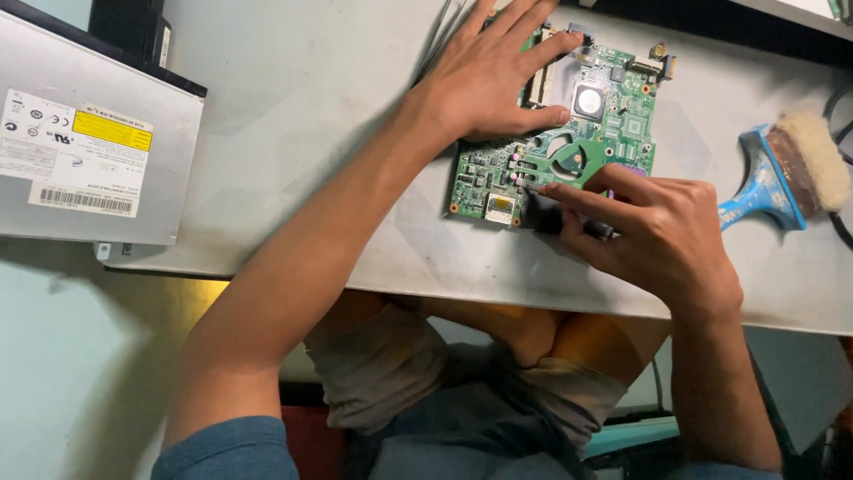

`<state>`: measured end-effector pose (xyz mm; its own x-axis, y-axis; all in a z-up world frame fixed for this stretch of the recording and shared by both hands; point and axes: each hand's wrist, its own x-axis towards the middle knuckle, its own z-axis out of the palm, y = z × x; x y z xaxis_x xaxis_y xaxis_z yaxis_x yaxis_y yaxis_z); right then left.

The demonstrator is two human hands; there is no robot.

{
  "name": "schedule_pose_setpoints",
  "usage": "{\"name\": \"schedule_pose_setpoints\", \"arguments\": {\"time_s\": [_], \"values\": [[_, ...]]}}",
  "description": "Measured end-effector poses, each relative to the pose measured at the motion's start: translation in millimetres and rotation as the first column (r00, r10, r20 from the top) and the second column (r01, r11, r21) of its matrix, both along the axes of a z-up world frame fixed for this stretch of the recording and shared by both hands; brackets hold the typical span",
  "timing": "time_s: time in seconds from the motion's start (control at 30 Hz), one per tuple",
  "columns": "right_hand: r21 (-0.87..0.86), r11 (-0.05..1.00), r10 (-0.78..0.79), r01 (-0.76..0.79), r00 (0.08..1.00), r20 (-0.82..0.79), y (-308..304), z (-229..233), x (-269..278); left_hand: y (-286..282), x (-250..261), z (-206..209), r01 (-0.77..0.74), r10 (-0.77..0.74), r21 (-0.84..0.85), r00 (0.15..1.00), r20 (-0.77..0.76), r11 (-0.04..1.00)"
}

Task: The person uses a screwdriver to adjust a component on a laptop motherboard, then uses a brush to clean dust from the board's surface. The person works at a desk with various tools and parts visible.

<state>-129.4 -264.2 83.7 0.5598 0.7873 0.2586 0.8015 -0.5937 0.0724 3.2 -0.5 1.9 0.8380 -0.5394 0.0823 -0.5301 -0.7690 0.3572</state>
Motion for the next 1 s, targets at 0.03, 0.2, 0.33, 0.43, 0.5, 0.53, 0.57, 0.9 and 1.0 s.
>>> {"name": "schedule_pose_setpoints", "arguments": {"time_s": [0.03,0.2,0.33,0.43,0.5,0.53,0.57,0.9,1.0], "values": [[-0.002,1.000,-0.003,0.003,1.000,0.004,1,0,1,0,1,0,0.003,-0.003,-0.002,1.000,0.004,1.000],[-0.023,1.000,0.016,-0.015,0.999,0.037,-3,4,5,1,-1,4,-0.012,0.012,0.016,1.000,-0.025,1.000],[-0.007,0.999,0.032,-0.032,0.998,0.046,-1,-2,10,0,-1,2,0.000,0.000,-0.008,1.000,-0.009,1.000],[0.053,0.998,0.045,-0.046,0.999,0.003,-1,-4,11,0,-1,1,-0.001,0.001,0.006,1.000,-0.003,1.000],[0.093,0.994,0.059,-0.058,0.998,-0.002,-3,-9,13,0,-1,0,-0.009,0.009,0.008,1.000,0.008,1.000],[0.093,0.994,0.058,-0.057,0.998,-0.004,-5,-10,14,0,-1,1,-0.009,0.009,0.007,1.000,0.005,1.000],[0.093,0.993,0.070,-0.068,0.997,-0.015,-7,-11,16,0,-1,3,-0.010,0.011,0.015,1.000,-0.011,1.000],[0.110,0.988,0.109,-0.106,0.994,-0.024,-12,-11,26,2,1,-6,-0.006,0.007,-0.021,0.999,0.048,1.000],[0.137,0.987,0.087,-0.080,0.995,-0.045,-14,-13,19,1,0,-1,-0.001,0.001,0.007,1.000,-0.011,1.000]]}}
